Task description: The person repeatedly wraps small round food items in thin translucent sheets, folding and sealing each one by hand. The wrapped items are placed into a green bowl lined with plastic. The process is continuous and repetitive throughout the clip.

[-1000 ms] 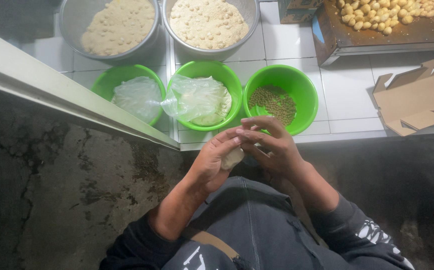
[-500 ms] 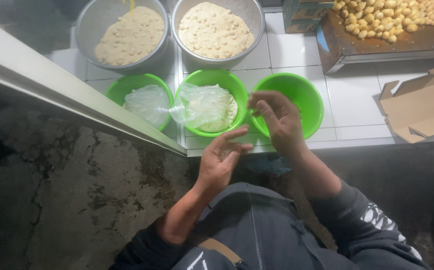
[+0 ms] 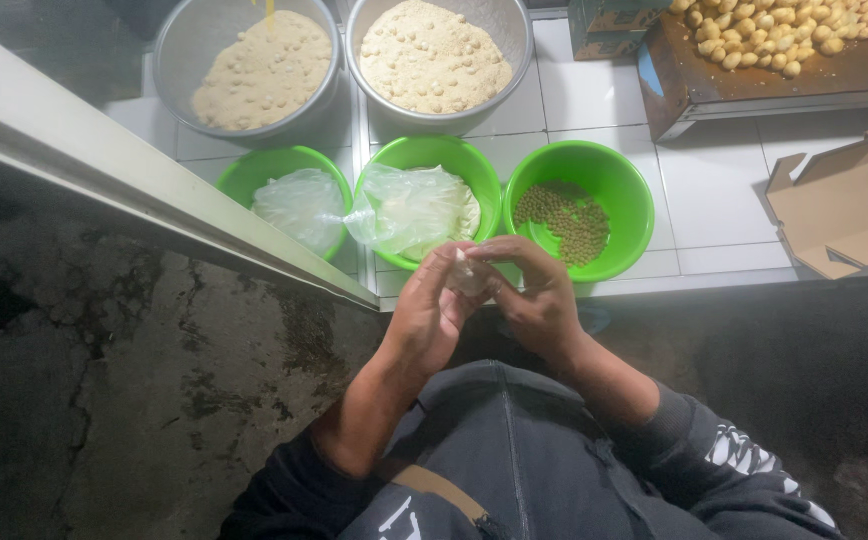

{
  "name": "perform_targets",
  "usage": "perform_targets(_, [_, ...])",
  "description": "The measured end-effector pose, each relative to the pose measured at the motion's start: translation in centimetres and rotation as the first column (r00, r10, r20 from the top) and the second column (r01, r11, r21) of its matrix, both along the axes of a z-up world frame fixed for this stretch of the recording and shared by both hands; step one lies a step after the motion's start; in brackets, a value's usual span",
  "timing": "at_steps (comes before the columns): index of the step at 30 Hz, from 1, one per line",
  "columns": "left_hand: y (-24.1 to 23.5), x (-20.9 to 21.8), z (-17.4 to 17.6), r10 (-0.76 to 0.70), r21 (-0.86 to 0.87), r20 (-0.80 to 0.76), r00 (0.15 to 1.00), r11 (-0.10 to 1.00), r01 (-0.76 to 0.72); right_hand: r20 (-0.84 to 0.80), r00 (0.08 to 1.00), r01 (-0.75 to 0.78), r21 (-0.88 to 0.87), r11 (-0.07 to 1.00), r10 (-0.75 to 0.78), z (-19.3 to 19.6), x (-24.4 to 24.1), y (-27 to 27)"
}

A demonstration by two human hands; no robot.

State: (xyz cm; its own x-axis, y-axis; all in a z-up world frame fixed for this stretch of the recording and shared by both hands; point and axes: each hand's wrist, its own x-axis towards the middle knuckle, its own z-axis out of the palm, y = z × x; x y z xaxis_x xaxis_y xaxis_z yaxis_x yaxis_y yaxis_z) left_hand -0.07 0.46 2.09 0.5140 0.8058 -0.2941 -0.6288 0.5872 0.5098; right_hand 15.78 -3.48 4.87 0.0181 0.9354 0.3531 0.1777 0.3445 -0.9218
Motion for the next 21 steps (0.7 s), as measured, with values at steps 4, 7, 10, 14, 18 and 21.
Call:
perform_targets(4, [0.3, -0.4, -1.1, -0.059, -0.113, 0.258, 0.964, 0.989, 0.090, -0.358, 0.932, -0.031, -0.216, 0.976, -0.050, -0.1, -0.1, -0.2])
perform_targets(7, [-0.3, -0.8, -0.7, -0.124, -0.087, -0.011, 0.992, 0.989, 0.122, -0.244, 0.967, 0.035, -0.144, 0.989, -0.070, -0.2, 0.0, -0.7])
perform_targets(10, [-0.5, -0.5, -0.2, -0.112, 0.111, -0.032, 0.993, 0.987, 0.115, 0.288, 0.937, 0.125, 0.254, 0.959, -0.199, -0.1, 0.4, -0.8])
perform_targets(14, [-1.0, 0.2, 0.2, -0.007, 0.217, -0.163, 0.987, 0.975, 0.043, 0.499, 0.830, 0.053, 0.375, 0.926, -0.249, 0.2, 1.4, -0.8])
perform_targets(18, [-1.1, 0.6, -0.3, 0.020, 0.275, -0.250, 0.968, 0.960, 0.051, 0.481, 0.860, 0.010, 0.316, 0.949, -0.169, -0.9, 2.6, -0.7])
perform_targets(21, [-0.9, 0.7, -0.5, -0.122, 0.050, -0.157, 0.980, 0.990, 0.131, -0.059, 0.997, -0.048, -0.134, 0.990, 0.041, -1.6, 3.7, -1.1])
